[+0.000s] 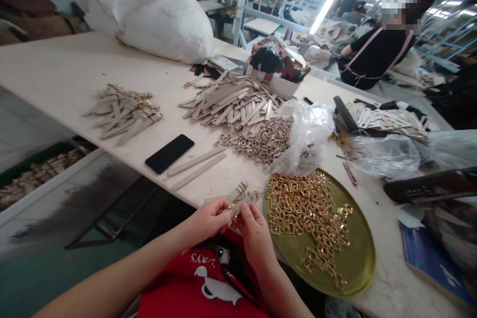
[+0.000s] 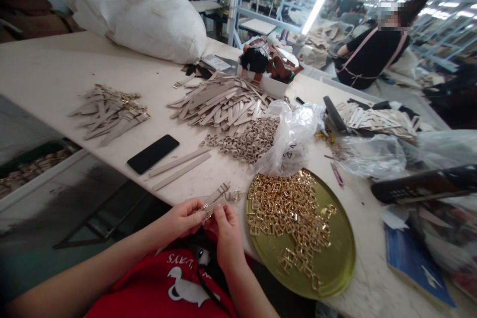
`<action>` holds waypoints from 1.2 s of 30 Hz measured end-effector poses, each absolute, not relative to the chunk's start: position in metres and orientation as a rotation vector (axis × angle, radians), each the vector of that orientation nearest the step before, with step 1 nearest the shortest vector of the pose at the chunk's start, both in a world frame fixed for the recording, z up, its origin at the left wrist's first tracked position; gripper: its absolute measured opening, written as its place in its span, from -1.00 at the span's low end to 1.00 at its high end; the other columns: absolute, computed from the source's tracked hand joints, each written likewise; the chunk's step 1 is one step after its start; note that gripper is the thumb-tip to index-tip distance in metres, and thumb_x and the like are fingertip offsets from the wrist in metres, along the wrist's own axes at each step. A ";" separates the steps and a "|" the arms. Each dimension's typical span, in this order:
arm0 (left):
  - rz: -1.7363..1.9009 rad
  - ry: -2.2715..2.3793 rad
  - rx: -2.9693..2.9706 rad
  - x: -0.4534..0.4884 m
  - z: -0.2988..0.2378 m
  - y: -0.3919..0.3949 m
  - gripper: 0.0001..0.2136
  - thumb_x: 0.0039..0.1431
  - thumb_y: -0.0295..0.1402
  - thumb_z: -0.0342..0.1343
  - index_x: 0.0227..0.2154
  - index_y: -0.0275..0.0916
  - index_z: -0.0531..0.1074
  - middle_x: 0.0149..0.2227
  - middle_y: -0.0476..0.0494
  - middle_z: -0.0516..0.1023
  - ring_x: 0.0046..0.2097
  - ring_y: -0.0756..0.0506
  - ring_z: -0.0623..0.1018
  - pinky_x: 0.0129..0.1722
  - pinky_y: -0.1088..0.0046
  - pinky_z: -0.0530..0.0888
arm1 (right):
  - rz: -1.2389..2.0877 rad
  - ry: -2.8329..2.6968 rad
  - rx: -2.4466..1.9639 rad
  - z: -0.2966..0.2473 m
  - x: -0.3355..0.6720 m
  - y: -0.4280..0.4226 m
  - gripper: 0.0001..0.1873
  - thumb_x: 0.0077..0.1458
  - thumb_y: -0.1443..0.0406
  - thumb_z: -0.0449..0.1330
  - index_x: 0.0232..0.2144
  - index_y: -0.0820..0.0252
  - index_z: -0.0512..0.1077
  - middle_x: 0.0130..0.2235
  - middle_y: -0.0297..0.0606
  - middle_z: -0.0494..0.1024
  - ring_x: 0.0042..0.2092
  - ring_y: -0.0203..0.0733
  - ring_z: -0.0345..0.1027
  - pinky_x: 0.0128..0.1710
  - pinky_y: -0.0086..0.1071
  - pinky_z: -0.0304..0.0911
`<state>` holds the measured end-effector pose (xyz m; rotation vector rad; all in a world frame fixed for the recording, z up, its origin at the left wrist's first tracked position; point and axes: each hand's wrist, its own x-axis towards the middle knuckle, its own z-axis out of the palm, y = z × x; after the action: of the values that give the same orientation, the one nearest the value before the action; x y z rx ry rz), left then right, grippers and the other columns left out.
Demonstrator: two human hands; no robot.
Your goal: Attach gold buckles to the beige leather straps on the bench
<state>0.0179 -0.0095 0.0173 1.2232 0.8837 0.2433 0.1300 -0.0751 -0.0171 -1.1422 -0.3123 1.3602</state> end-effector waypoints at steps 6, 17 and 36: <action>0.241 0.934 1.236 0.023 0.011 -0.007 -0.82 0.01 -0.24 -0.07 -0.53 -0.26 0.21 -0.71 0.15 0.24 -0.70 0.13 0.12 -0.69 0.62 0.05 | 1.376 -0.309 -1.187 -0.018 0.134 -0.071 -0.78 -0.04 0.13 0.17 -0.46 0.17 0.34 -0.50 -0.38 0.42 -0.50 -0.34 0.24 -0.46 -0.45 0.21; 0.220 0.952 1.554 0.015 0.015 -0.014 -0.77 0.02 -0.17 -0.02 -0.50 -0.25 0.23 -0.66 0.13 0.21 -0.60 0.07 0.21 -0.64 0.60 0.10 | 1.079 -0.805 -1.482 -0.008 0.145 -0.082 -0.86 -0.09 0.24 0.20 -0.53 0.15 0.30 -0.57 -0.43 0.31 -0.52 -0.33 0.15 -0.51 -0.46 0.08; 0.404 0.913 1.531 0.019 0.011 0.001 -0.72 0.06 -0.10 -0.05 -0.48 -0.25 0.29 -0.68 0.12 0.29 -0.60 0.05 0.26 -0.57 0.58 0.17 | 0.450 -1.397 -1.892 0.002 0.226 0.005 -0.85 0.03 0.36 0.05 -0.31 0.20 0.38 -0.26 -0.19 0.42 -0.21 -0.20 0.29 -0.20 -0.37 0.16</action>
<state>0.0191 0.0007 0.0113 1.5313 0.9128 0.4044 0.2256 0.0054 0.0015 -1.8924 -1.3967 0.4504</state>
